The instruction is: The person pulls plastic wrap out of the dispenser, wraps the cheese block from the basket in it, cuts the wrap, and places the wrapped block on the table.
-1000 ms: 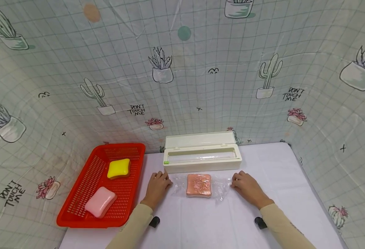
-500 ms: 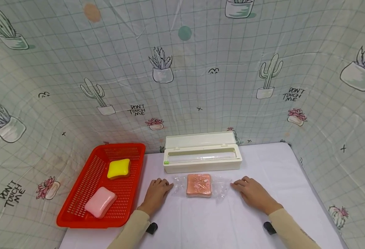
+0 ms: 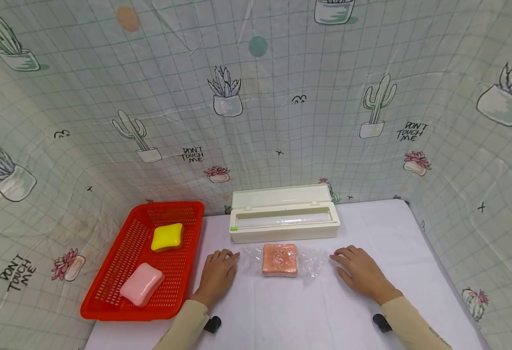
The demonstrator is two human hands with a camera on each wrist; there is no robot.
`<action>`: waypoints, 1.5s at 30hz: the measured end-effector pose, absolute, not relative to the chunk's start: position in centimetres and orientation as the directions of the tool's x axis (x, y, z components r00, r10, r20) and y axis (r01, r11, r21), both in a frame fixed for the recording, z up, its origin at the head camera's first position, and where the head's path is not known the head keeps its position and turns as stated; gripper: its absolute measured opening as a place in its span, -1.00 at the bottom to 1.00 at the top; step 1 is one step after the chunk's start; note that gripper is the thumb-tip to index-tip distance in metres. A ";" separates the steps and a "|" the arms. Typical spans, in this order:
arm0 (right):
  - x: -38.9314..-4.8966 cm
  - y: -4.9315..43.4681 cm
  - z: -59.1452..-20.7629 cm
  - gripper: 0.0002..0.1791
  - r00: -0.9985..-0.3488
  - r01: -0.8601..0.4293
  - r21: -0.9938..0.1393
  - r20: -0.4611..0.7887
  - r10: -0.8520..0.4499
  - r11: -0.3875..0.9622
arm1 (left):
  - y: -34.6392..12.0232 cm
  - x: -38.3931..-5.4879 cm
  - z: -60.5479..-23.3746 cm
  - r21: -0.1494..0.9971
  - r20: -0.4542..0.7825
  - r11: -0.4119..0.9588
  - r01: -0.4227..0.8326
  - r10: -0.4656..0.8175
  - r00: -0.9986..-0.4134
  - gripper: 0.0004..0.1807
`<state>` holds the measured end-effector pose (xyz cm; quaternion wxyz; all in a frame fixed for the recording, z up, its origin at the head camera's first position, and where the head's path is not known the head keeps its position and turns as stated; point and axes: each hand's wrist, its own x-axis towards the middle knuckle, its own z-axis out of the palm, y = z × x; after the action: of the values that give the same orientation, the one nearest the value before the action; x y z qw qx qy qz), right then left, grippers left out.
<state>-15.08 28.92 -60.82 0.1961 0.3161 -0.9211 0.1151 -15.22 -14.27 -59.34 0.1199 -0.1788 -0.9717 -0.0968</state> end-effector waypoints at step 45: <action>-14.4 18.1 -59.8 -0.52 -0.675 -0.721 -0.139 0.357 -0.645 0.678 | -7.1 -15.8 -58.6 -0.171 0.234 0.753 0.635 0.657 -0.717 -0.49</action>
<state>-14.37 18.11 -59.76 0.1408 0.3775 -0.9052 0.1355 -15.79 -7.11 -58.57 0.1411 -0.3490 -0.9256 0.0390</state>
